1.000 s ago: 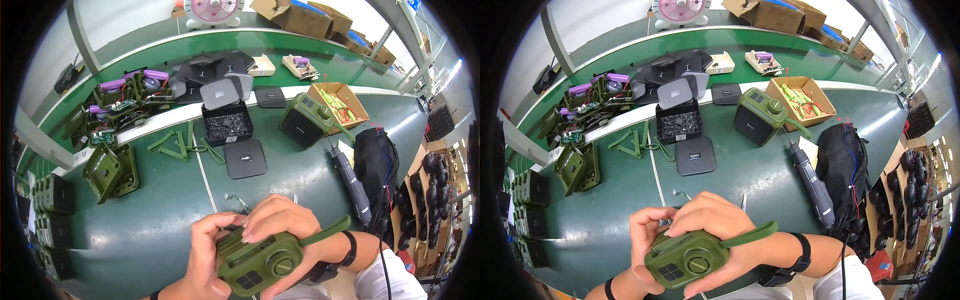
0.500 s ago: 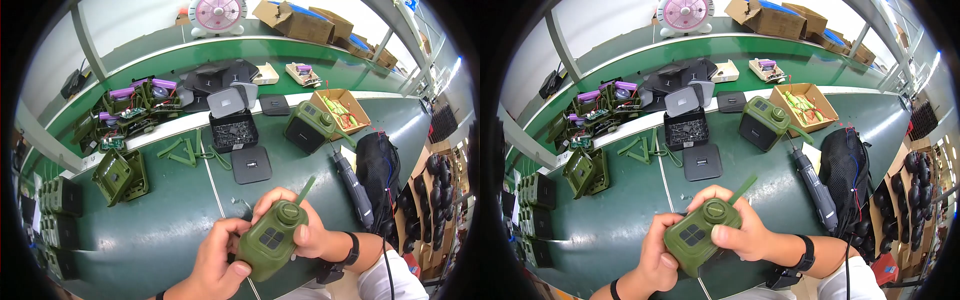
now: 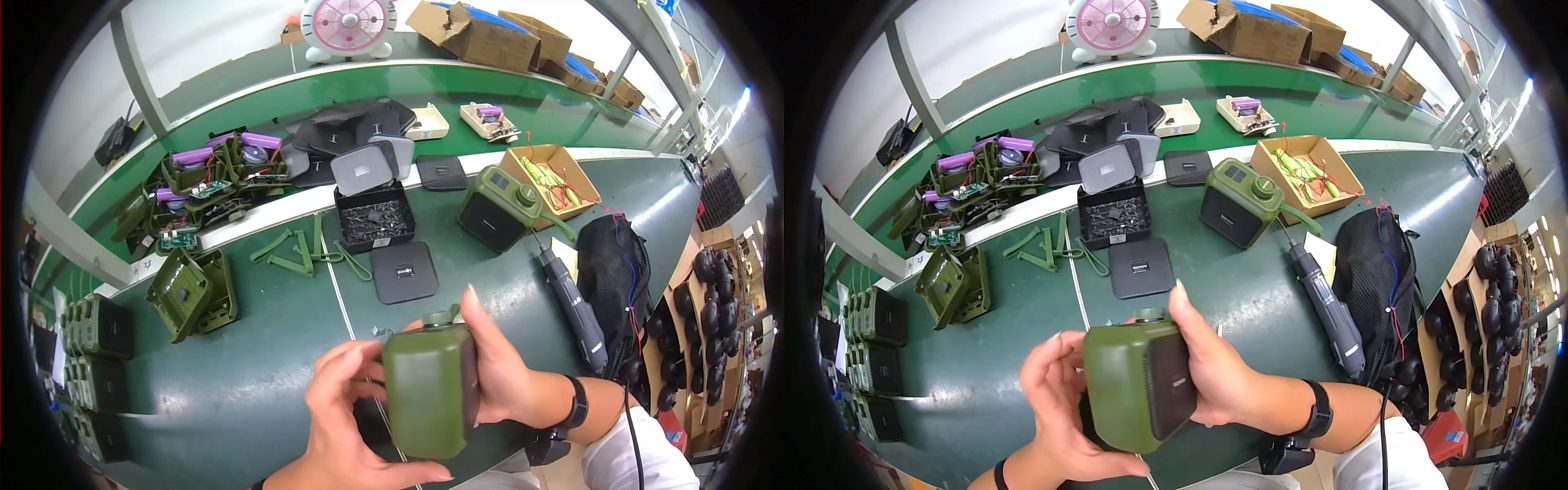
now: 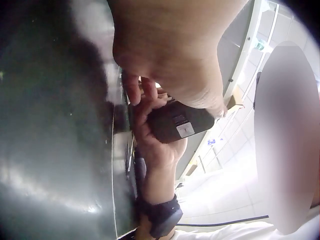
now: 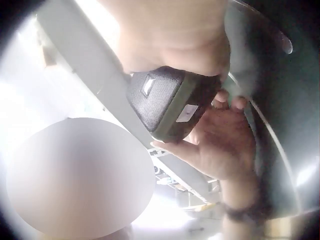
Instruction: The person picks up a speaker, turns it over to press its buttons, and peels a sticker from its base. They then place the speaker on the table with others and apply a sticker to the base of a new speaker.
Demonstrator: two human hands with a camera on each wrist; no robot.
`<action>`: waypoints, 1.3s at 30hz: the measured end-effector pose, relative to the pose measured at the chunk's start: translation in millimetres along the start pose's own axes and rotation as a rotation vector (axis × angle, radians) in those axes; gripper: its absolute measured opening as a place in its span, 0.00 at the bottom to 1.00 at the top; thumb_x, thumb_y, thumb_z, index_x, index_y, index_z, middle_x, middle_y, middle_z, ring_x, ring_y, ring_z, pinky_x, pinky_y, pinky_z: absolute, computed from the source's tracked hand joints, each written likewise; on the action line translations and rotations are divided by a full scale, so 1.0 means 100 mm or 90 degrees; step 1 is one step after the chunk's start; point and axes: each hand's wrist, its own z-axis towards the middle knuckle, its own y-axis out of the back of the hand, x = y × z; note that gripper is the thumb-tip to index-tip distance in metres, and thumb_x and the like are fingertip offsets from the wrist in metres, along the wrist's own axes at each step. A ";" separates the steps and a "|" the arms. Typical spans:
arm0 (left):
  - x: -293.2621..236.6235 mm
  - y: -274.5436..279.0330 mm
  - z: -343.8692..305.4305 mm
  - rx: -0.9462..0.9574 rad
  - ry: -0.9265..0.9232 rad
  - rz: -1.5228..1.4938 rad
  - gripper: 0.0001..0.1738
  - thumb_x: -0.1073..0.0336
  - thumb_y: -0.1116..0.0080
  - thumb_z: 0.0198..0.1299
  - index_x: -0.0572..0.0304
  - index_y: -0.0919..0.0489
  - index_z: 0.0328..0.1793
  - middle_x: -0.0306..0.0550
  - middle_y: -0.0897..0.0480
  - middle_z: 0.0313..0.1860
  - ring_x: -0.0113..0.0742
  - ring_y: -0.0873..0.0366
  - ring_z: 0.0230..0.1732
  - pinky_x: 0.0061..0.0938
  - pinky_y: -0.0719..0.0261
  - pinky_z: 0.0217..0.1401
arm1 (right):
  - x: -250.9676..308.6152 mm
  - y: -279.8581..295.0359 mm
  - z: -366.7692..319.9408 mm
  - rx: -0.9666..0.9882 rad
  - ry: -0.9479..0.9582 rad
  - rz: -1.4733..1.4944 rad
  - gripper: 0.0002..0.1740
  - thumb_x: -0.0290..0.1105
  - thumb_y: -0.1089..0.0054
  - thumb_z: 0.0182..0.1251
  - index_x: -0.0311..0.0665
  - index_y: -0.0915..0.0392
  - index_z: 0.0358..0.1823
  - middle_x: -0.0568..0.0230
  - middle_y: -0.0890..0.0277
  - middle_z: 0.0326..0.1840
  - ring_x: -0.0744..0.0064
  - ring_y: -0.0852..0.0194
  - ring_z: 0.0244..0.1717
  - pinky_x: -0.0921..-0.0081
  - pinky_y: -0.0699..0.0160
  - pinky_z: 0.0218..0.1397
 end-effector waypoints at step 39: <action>-0.10 -0.22 0.18 -0.187 -0.167 -0.098 0.46 0.48 0.28 0.65 0.64 0.44 0.75 0.76 0.45 0.81 0.63 0.30 0.76 0.48 0.28 0.78 | 0.07 0.00 -0.13 0.273 0.204 -0.254 0.79 0.19 0.15 0.44 0.48 0.71 0.88 0.54 0.49 0.85 0.58 0.42 0.83 0.57 0.37 0.82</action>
